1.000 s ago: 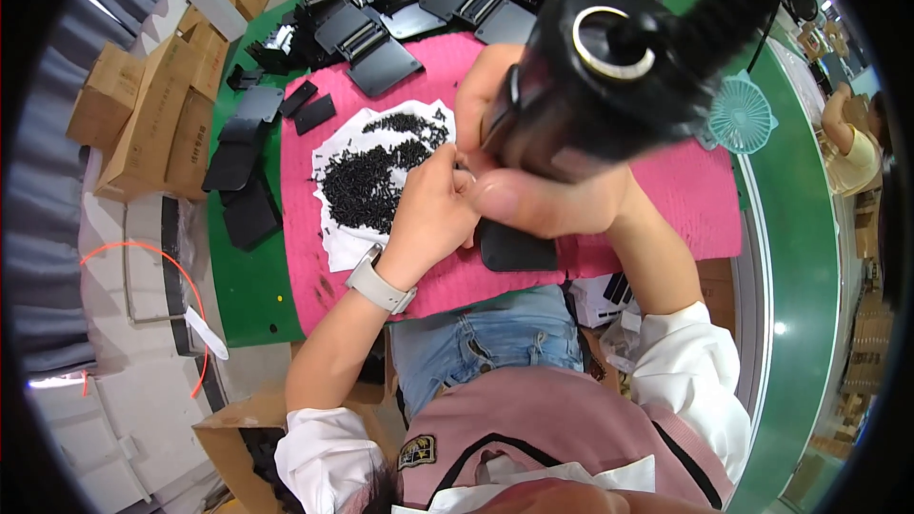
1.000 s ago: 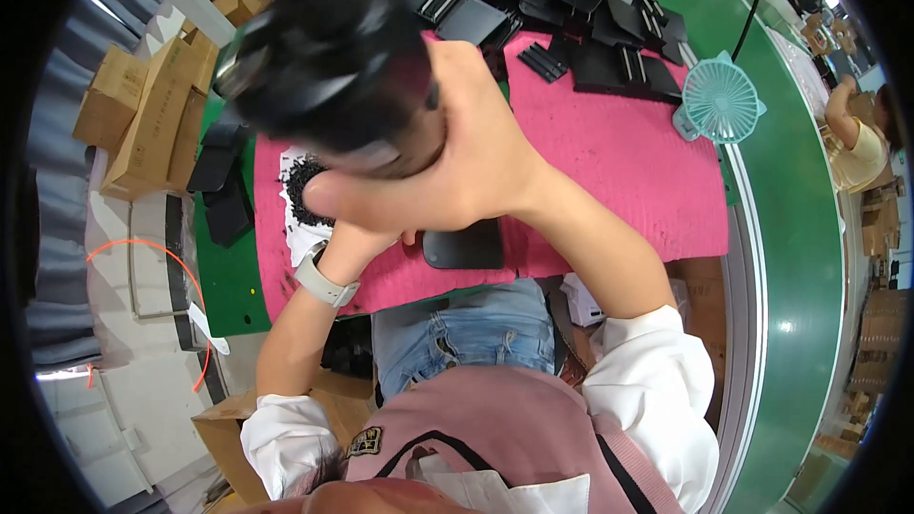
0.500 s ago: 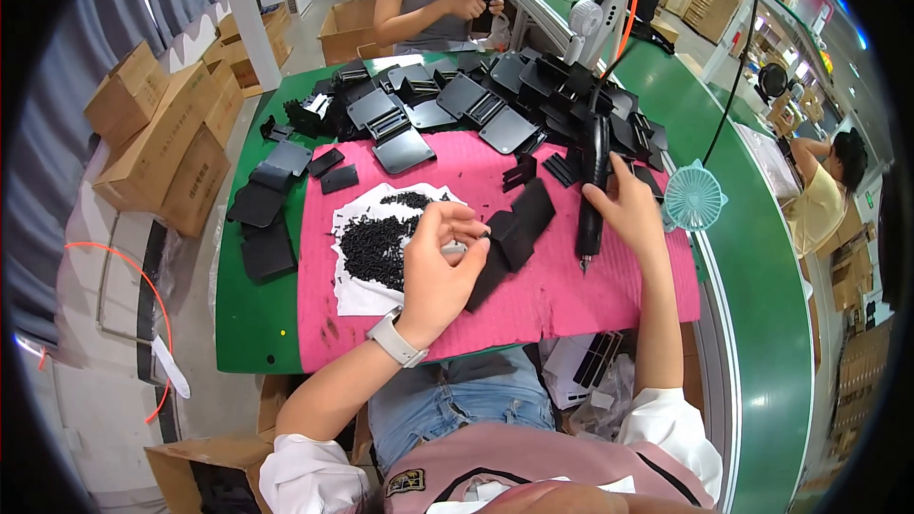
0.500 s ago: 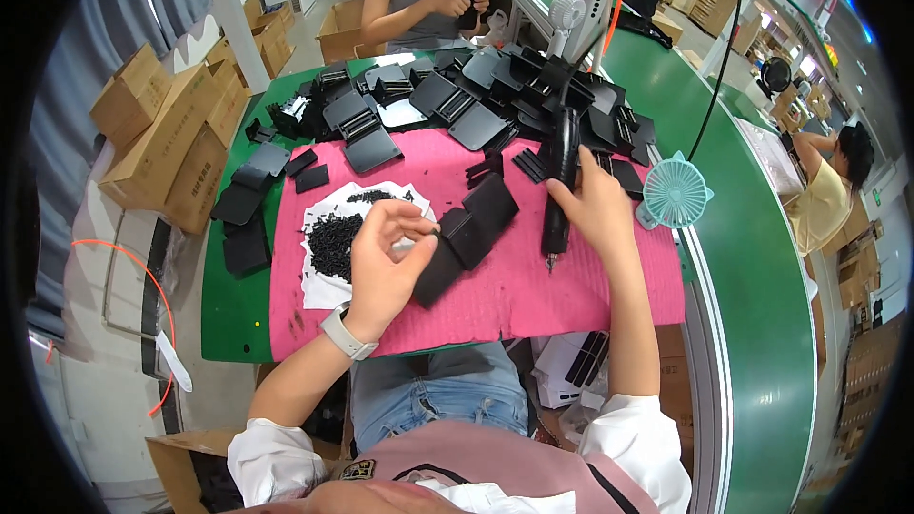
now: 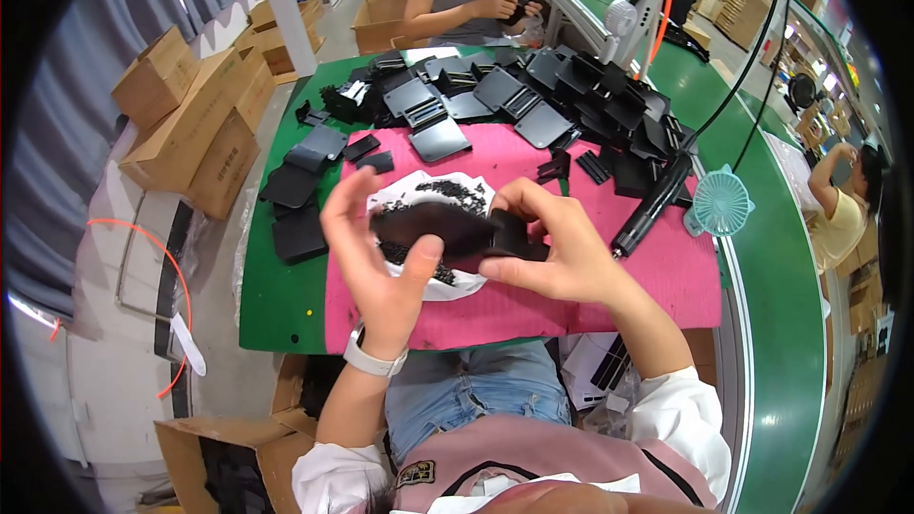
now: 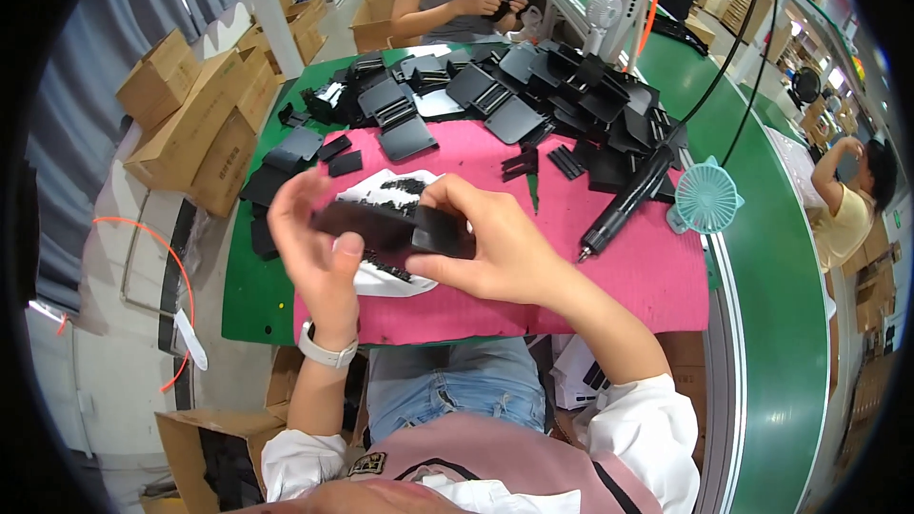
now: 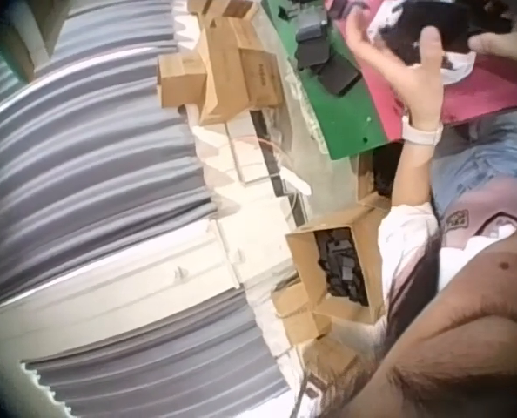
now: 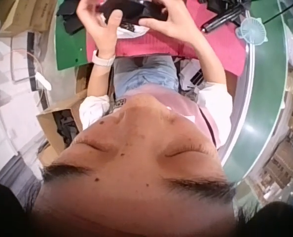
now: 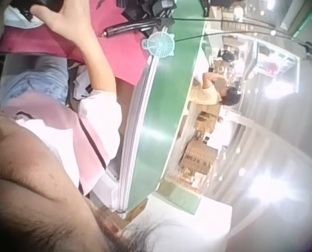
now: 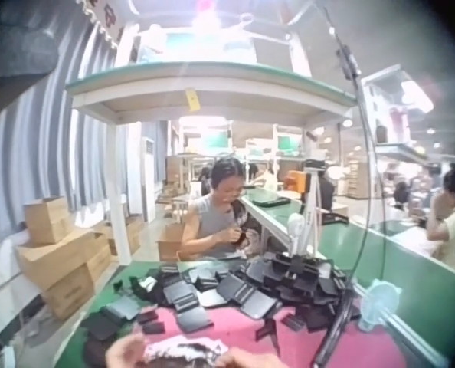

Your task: Assemble black plastic components using an electric screwdriver.

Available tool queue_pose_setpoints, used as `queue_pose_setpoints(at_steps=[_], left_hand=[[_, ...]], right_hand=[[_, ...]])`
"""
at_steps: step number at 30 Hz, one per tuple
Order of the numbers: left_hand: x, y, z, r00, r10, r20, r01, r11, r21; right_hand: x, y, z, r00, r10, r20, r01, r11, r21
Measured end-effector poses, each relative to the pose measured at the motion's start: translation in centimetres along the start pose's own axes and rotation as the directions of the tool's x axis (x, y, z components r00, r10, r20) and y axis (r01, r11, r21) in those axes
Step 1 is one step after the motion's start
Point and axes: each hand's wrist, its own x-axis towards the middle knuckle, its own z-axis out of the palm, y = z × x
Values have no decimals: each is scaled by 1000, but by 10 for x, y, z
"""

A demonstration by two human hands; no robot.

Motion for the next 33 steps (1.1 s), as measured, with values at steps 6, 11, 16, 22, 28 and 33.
queue_pose_setpoints(at_steps=[6, 11, 16, 22, 28, 33], left_hand=[[-25, 16, -6, 892, -443, 89, 447, 837, -315], [-21, 30, -44, 913, -407, 30, 403, 887, -226], [-22, 43, -131, 829, -325, -455, 328, 942, -75], [-115, 88, -478, 370, -237, -899, 567, 824, 16], [-252, 117, -639, 56, 170, -984, 942, 318, 109], [-197, 63, -538, 181, -96, -979, 751, 656, 74]], right_hand=[[5, 7, 29, 975, -32, 221, 12, 996, 91], [7, 9, 31, 959, -106, 262, -3, 923, 385], [18, -18, 36, 900, -19, 435, -233, 823, 519], [67, 69, -18, 985, -64, -163, -88, 624, -776], [102, 144, -45, 924, -191, -332, -236, 400, -886], [117, 154, -35, 957, -59, -286, -229, 456, -860]])
